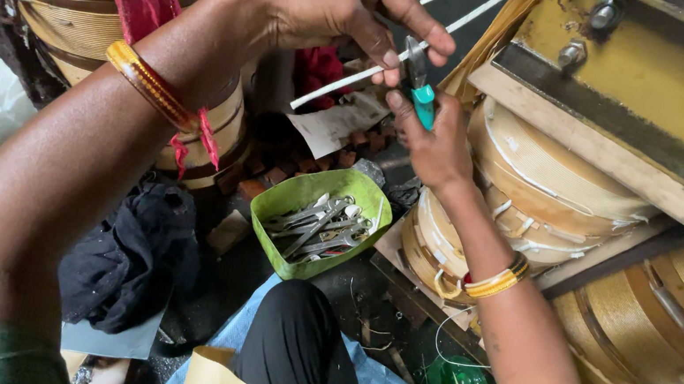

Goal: The person sits on the floor and assembles electrical components by wrapping beige insulating tape around copper wire coils and securing them with white plastic ties. They use pliers to cut and adjust the ties and repeatedly fold and apply tape to different sections of the coils.

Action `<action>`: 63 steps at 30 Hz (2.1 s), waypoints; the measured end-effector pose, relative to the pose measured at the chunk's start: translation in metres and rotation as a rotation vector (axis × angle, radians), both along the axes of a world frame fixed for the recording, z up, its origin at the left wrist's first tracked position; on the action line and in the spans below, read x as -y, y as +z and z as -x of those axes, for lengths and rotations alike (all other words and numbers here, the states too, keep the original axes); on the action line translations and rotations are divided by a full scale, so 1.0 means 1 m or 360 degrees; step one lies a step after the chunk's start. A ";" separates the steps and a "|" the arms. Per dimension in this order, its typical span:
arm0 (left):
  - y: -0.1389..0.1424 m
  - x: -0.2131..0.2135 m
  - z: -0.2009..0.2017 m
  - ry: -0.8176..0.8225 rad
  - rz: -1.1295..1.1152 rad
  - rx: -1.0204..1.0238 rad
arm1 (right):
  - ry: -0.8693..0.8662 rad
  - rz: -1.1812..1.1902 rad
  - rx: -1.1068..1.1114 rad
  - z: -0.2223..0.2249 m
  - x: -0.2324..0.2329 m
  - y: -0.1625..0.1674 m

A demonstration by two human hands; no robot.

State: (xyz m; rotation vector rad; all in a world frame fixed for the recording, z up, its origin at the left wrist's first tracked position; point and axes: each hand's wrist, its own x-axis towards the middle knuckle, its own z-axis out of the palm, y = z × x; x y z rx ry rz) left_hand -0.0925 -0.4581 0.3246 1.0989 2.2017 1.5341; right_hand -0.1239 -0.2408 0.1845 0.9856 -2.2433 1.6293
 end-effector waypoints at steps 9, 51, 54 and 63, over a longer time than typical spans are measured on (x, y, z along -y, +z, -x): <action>0.006 0.032 -0.004 -0.0098 0.0038 0.0092 | 0.0644 0.0270 0.0426 -0.007 -0.001 -0.002; -0.020 0.081 -0.021 0.0022 -0.0198 0.0215 | 0.0477 0.0630 0.0020 0.044 0.041 0.002; -0.025 0.080 -0.021 -0.0086 -0.0158 0.0134 | 0.0539 0.0638 -0.0013 0.042 0.041 0.006; -0.022 0.082 -0.027 -0.0073 -0.0203 0.0188 | 0.0573 0.0636 -0.0091 0.044 0.040 0.005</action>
